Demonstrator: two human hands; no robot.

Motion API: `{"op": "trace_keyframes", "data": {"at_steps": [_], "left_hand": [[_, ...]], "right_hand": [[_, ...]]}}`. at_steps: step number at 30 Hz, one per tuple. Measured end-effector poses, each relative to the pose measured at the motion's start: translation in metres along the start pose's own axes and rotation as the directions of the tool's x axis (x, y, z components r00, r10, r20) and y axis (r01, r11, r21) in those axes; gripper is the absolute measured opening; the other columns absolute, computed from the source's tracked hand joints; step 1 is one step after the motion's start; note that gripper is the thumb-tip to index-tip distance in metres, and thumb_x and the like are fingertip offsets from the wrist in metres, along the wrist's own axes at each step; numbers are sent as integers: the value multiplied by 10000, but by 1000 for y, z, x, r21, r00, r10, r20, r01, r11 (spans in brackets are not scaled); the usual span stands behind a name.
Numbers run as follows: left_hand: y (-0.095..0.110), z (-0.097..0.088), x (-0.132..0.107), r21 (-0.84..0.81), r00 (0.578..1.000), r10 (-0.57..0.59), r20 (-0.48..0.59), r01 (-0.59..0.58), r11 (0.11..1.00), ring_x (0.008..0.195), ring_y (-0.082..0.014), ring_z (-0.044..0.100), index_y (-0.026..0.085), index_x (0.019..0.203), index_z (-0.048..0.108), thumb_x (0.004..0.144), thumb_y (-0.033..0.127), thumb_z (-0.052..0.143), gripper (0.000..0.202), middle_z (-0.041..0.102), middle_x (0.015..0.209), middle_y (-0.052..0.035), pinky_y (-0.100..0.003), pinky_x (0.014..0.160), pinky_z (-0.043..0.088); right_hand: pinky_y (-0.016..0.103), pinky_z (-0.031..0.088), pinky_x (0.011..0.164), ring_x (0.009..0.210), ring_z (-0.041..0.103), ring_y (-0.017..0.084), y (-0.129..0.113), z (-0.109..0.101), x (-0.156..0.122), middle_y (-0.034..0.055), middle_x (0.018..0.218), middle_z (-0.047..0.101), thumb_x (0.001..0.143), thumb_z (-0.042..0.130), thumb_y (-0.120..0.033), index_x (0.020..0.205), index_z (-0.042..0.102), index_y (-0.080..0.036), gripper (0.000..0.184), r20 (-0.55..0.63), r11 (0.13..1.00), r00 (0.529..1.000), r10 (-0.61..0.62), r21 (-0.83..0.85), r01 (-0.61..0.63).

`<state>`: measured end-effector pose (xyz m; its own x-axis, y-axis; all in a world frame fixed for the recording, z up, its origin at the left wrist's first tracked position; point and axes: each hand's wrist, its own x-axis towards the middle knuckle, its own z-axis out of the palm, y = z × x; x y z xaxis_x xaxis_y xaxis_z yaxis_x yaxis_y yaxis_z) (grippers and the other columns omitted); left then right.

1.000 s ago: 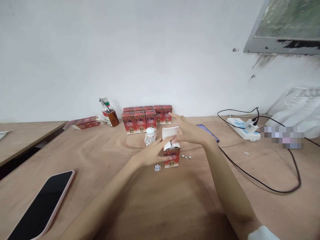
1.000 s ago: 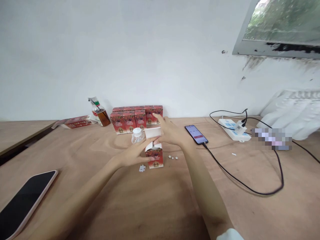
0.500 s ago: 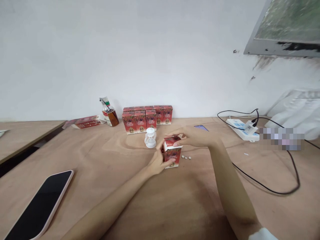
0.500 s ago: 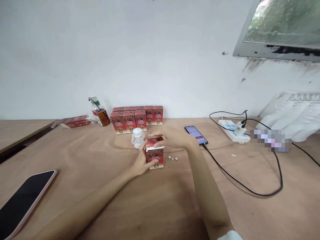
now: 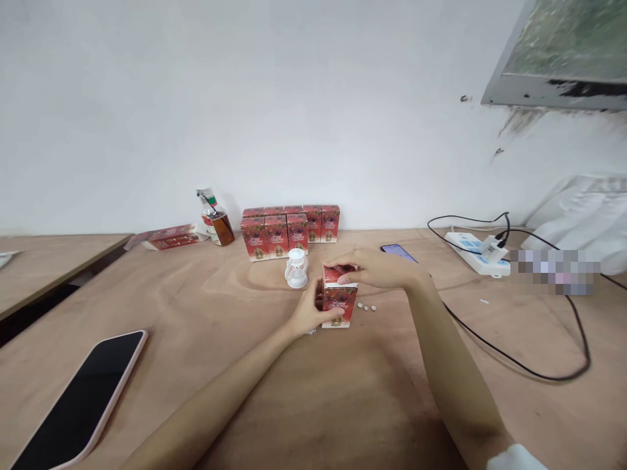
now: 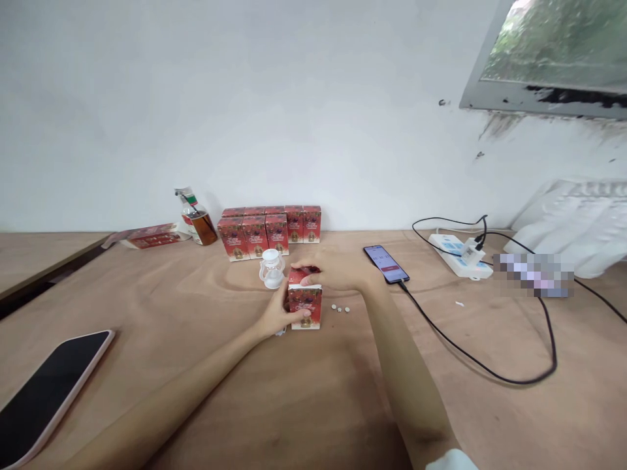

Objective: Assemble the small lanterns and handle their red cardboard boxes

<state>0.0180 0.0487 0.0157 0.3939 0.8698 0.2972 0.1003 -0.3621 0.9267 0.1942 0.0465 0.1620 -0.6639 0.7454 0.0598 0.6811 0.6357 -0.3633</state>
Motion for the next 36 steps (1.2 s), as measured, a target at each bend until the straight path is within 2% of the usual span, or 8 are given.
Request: {"op": "trace_keyframes", "data": {"at_steps": [3,8,13,18,21,26,31,36], "left_hand": [[0,1,0,-56,1000,-15,12,15,998,989,-231,604,181,1165,395,608,382,759,695,599,1113,-82,-407,881,474],[0,0,-1,-87,1000,-14,25,16,996,978,-226,610,172,1127,406,616,373,758,652,591,1112,-87,-384,857,490],[1,0,-1,-6,999,47,13,-47,999,1015,-248,591,168,1149,425,605,372,764,672,597,1109,-87,-398,876,476],[-4,0,-2,0,997,67,37,-68,998,1015,-262,591,159,1195,408,622,383,751,705,595,1120,-103,-399,875,472],[-8,0,-3,23,993,103,64,-105,994,1036,-259,584,162,1249,377,642,375,735,737,591,1144,-107,-388,893,466],[-10,-1,-4,108,980,167,109,-179,978,1022,-252,588,169,1301,360,669,350,708,744,607,1125,-101,-387,890,468],[-9,0,-3,102,979,166,118,-179,979,1019,-251,588,172,1296,366,680,354,704,726,605,1135,-105,-390,884,472],[-11,0,-3,76,981,159,114,-169,983,1049,-253,575,165,1327,317,695,352,696,760,594,1157,-112,-394,902,468]], "right_hand": [[326,441,849,1010,595,213,-2,1,1,4,1098,666,819,545,-279,1146,609,-295,333,45,1000,999,-12,9,11],[330,428,838,1015,583,215,-3,2,2,24,1154,639,814,544,-271,1155,602,-272,346,45,1000,999,-10,-3,10],[295,442,768,911,597,195,-4,1,4,30,1062,659,704,674,-314,1132,602,-227,442,77,998,997,28,55,-32],[288,450,737,887,596,193,3,4,9,27,1015,658,592,760,-363,1122,597,-214,575,103,987,991,85,129,-98],[277,446,746,887,596,186,13,9,15,17,1006,659,541,787,-409,1132,589,-227,650,165,979,986,33,193,-66],[250,430,720,853,596,167,22,13,19,2,974,659,580,748,-480,1055,615,-204,565,349,965,931,-107,263,12],[239,405,674,795,574,156,12,9,15,17,917,655,648,702,-496,990,626,-192,464,280,986,956,-92,161,48],[232,357,569,672,526,133,1,11,18,13,815,631,716,623,-519,884,612,-173,385,262,999,965,-6,52,-8]]}}
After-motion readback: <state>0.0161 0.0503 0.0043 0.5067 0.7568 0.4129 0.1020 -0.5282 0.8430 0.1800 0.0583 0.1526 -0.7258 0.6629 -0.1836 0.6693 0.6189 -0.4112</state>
